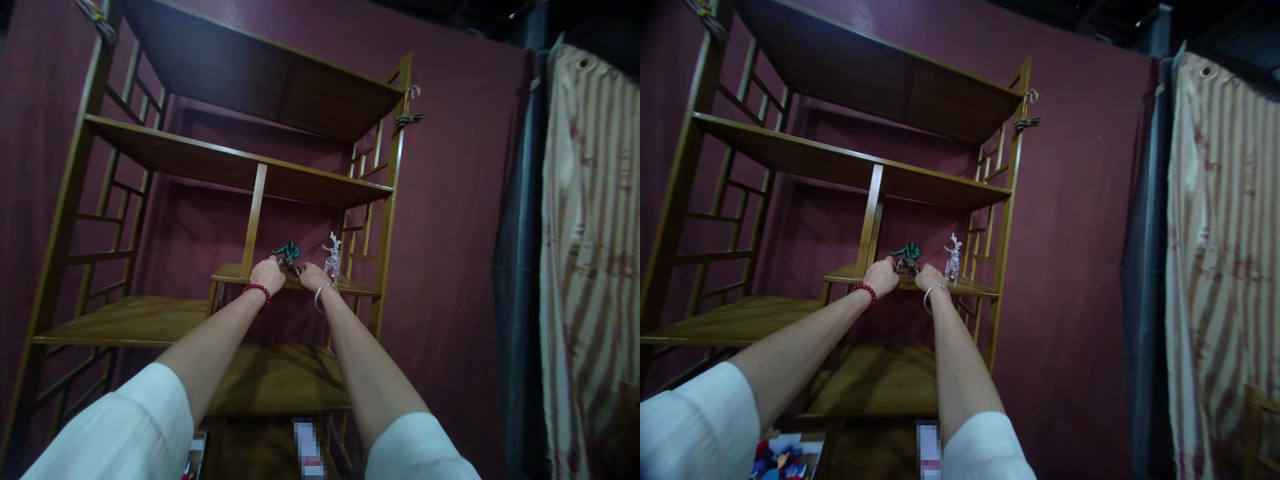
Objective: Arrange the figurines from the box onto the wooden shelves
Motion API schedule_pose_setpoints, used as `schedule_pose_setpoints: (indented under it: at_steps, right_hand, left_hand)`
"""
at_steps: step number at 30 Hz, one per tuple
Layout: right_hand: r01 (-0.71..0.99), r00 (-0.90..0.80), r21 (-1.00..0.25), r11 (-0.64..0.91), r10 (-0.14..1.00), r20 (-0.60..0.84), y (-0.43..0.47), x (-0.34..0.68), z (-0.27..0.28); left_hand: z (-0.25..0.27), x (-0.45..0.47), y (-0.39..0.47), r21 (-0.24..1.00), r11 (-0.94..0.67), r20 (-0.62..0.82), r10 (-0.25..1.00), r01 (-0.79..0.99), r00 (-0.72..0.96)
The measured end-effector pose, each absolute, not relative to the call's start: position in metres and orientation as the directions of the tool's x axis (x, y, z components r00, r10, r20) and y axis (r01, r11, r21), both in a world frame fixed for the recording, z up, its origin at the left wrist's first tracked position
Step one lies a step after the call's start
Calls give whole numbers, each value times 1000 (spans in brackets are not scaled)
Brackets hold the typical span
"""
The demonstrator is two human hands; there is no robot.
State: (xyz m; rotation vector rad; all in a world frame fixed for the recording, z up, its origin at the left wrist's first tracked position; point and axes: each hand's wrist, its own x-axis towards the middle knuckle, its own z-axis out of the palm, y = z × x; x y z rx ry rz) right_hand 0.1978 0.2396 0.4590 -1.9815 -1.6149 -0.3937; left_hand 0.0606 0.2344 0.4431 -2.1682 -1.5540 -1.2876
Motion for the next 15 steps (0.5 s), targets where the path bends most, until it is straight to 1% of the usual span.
schedule_pose_setpoints:
  at_steps: [4,10,15]
  right_hand:
    - [966,231,-229,-121,801,552,239,198,459]
    - [967,231,-226,-121,795,561,238,198,458]
    - [961,256,-237,-141,777,575,239,196,456]
  left_hand:
    - [443,62,234,297,-433,708,698,851,108]
    - [442,62,236,287,-455,720,683,843,123]
    - [441,63,236,300,-461,741,664,835,100]
